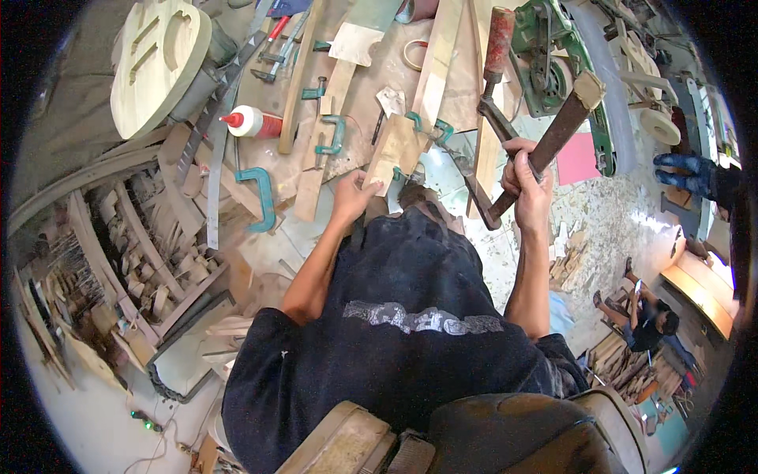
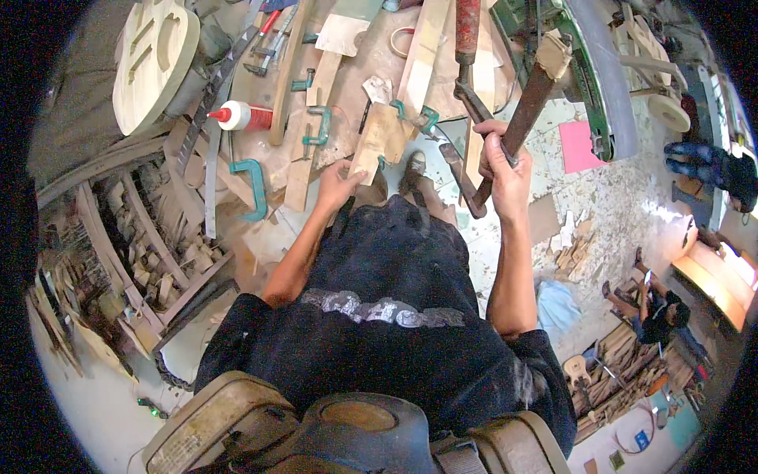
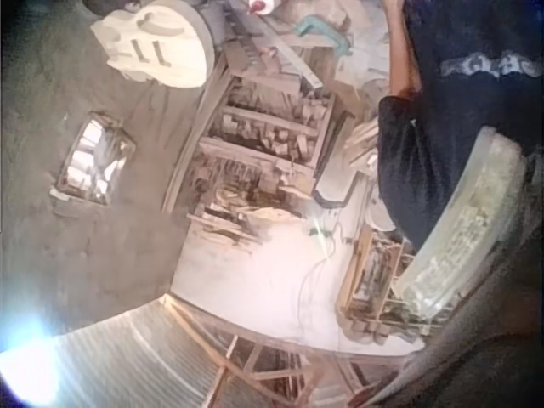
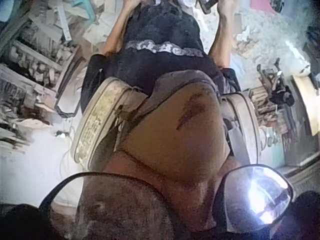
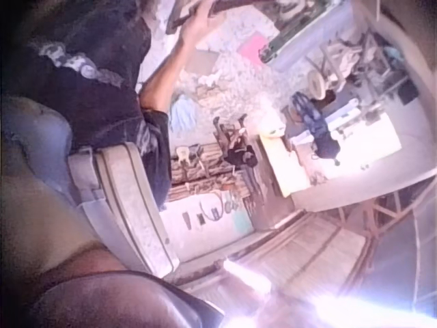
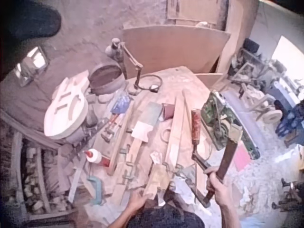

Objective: The person positions a wood block onto a guitar neck and secures it with multiple clamps. They place a C-clamp and several bar clamps along the neck, tightening the screw handles by hand to apply pressure.

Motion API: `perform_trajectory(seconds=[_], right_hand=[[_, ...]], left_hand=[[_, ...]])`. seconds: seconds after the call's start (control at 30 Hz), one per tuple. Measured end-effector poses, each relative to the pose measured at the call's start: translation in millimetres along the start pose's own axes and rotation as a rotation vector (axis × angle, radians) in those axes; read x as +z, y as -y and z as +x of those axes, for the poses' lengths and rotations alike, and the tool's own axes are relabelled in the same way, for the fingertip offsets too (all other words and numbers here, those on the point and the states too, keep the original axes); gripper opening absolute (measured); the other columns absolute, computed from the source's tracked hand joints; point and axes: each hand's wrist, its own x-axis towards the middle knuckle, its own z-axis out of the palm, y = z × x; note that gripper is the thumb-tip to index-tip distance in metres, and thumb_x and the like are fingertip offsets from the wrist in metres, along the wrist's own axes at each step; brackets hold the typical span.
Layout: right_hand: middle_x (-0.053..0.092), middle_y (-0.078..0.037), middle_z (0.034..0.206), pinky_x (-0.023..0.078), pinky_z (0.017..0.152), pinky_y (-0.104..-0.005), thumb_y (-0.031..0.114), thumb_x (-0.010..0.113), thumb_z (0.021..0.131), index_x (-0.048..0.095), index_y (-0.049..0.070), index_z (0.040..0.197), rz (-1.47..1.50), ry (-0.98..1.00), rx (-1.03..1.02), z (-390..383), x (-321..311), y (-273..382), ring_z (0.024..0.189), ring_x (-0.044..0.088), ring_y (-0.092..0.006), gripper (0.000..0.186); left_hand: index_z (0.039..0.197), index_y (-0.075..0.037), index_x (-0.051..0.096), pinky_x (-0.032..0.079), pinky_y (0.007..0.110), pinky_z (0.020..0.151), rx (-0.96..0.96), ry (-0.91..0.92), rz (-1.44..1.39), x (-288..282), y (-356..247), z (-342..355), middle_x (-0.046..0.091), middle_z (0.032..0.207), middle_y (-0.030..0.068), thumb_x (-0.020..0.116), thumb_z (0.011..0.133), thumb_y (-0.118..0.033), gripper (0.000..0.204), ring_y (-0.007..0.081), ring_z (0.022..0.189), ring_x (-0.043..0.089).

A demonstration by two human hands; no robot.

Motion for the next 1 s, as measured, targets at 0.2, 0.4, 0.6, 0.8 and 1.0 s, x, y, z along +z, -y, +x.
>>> perform_trajectory(seconds=[0.2, 0.4, 0.6, 0.8, 1.0], right_hand=[[0.034, 0.008, 0.063, 0.022, 0.048, -0.021, 0.026, 0.053, 0.099, 0.06, -0.001, 0.108, 0.03, 0.06, 0.034, 3.0, -0.3, -4.2, 0.053, 0.029, -0.0024, 0.03], [0.039, 0.008, 0.064, 0.025, 0.052, -0.0206, 0.03, 0.057, 0.096, 0.063, 0.001, 0.105, 0.014, 0.111, 0.034, 4.5, -4.8, -30.5, 0.057, 0.033, -0.0031, 0.031], [0.041, 0.006, 0.065, 0.026, 0.053, -0.0223, 0.03, 0.056, 0.096, 0.062, 0.002, 0.108, -0.03, 0.16, -0.036, 21.4, -0.2, -67.2, 0.057, 0.034, -0.0044, 0.03], [0.054, 0.004, 0.08, 0.036, 0.066, -0.0237, 0.024, 0.06, 0.093, 0.065, 0.005, 0.106, -0.09, 0.208, 0.006, 33.0, 6.3, -71.4, 0.07, 0.045, -0.0069, 0.023], [0.061, 0.001, 0.098, 0.04, 0.08, -0.0259, 0.021, 0.06, 0.093, 0.064, 0.003, 0.106, -0.064, 0.232, -0.013, 43.9, 18.8, -82.5, 0.087, 0.05, -0.0101, 0.023]], left_hand=[[0.092, 0.0, 0.068, 0.051, 0.034, 0.068, 0.067, -0.111, 0.111, -5.1, -13.0, -8.0, 0.071, 0.08, 0.0133, 0.077, 0.076, -0.027, 0.033, 0.0203, 0.071, 0.066], [0.093, 0.002, 0.066, 0.05, 0.043, 0.072, 0.094, -0.17, 0.295, -16.6, -44.5, -7.3, 0.067, 0.082, 0.0244, 0.075, 0.075, -0.03, 0.037, 0.0368, 0.08, 0.067], [0.097, 0.002, 0.068, 0.051, 0.043, 0.072, 0.241, -0.269, 0.409, -12.2, -60.5, 7.0, 0.068, 0.083, 0.0227, 0.075, 0.076, -0.032, 0.041, 0.0374, 0.08, 0.067], [0.092, 0.003, 0.063, 0.048, 0.049, 0.074, 0.266, -0.269, 0.415, -13.8, -65.9, 11.0, 0.065, 0.087, 0.0265, 0.074, 0.075, -0.031, 0.04, 0.0435, 0.083, 0.063], [0.085, 0.004, 0.061, 0.048, 0.05, 0.071, 0.312, -0.314, 0.516, -14.5, -83.1, 4.6, 0.064, 0.082, 0.0268, 0.076, 0.074, -0.031, 0.04, 0.0437, 0.079, 0.062]])
